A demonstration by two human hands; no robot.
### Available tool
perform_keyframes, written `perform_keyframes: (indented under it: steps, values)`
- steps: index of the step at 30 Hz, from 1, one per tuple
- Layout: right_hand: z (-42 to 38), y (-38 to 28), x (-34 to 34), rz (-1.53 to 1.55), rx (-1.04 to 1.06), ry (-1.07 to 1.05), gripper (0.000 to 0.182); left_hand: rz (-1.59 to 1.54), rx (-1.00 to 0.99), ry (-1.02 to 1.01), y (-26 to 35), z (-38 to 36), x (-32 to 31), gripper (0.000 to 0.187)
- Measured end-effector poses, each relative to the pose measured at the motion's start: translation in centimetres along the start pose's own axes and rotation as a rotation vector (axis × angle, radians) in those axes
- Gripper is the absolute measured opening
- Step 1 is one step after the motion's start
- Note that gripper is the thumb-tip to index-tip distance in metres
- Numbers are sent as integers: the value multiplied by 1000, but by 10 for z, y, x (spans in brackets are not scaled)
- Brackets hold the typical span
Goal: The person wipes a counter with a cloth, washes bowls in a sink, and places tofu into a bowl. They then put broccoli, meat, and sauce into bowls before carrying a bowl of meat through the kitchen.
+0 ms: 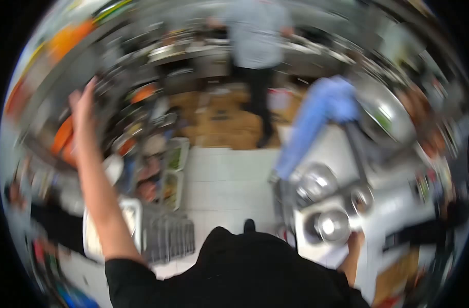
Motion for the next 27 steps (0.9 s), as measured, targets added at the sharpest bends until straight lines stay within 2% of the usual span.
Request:
perform_keyframes:
  steps: [1,2,3,4,5,6,7,8,9,10,11,12,13,14,15,17,20,23,26,27]
  values:
    - [28,17,27,-163,104,-8,12,13,-70,-32,16,-25,-16,84]
    - [-59,-30,-43,92,-74,224,11,-232,30,-110,2,-52,-34,75]
    - [-58,-36,-43,-86,-16,307,8,-302,-23,-136,-19,-83,-56,73]
    - [-60,-46,-42,-30,18,330,3,-179,17,-175,1,-130,-72,68]
    - [-61,-58,-47,9,54,331,13,-290,7,-333,-17,-167,-90,64]
    - [-71,-74,-58,-166,89,529,28,-309,117,-493,-45,-204,-106,61]
    - [-83,-90,-69,-275,127,582,40,-346,206,-607,-38,-245,-113,59]
    - [-88,-105,-72,-407,126,607,46,-388,346,-569,-46,-295,-127,55]
    - [-25,-92,-40,-626,347,708,46,-403,456,-675,-63,-342,-133,51]
    - [-48,-111,-57,-764,352,737,49,-344,570,-795,-71,-389,-134,44]
    - [-68,-128,-74,-845,385,737,51,-376,691,-850,-87,-446,-130,35]
    - [-77,-143,-86,-883,307,668,54,-267,669,-967,-73,-492,-117,23]
    - [-76,-150,-94,-947,337,663,57,-346,825,-1012,-82,-545,-103,15]
    - [-71,-155,-98,-1012,367,652,60,-392,921,-1113,-104,-605,-81,17]
    - [-58,-159,-100,-1031,341,619,61,-437,1078,-1071,-93,-652,-48,19]
    - [-31,-164,-105,-1068,289,548,65,-274,1152,-1209,-88,-734,22,21]
    - [-20,-172,-116,-1157,188,523,63,46,1143,-1470,-48,-798,92,24]
    - [-35,-186,-123,-1312,323,502,53,232,1014,-1672,-10,-827,126,28]
    - [-9,-196,-102,-1408,868,190,36,311,870,-1792,29,-852,132,32]
    - [-8,-198,-94,-1476,864,20,38,319,808,-1821,43,-859,129,34]
Point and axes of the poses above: each hand's wrist, its own z-axis towards the middle knuckle, its own x-axis out of the back of the hand, y = z × x, the point moved 1 cm from there along z, towards the middle knuckle, and after that the axes turned 14 degrees about -x, right-handed, at the moved point
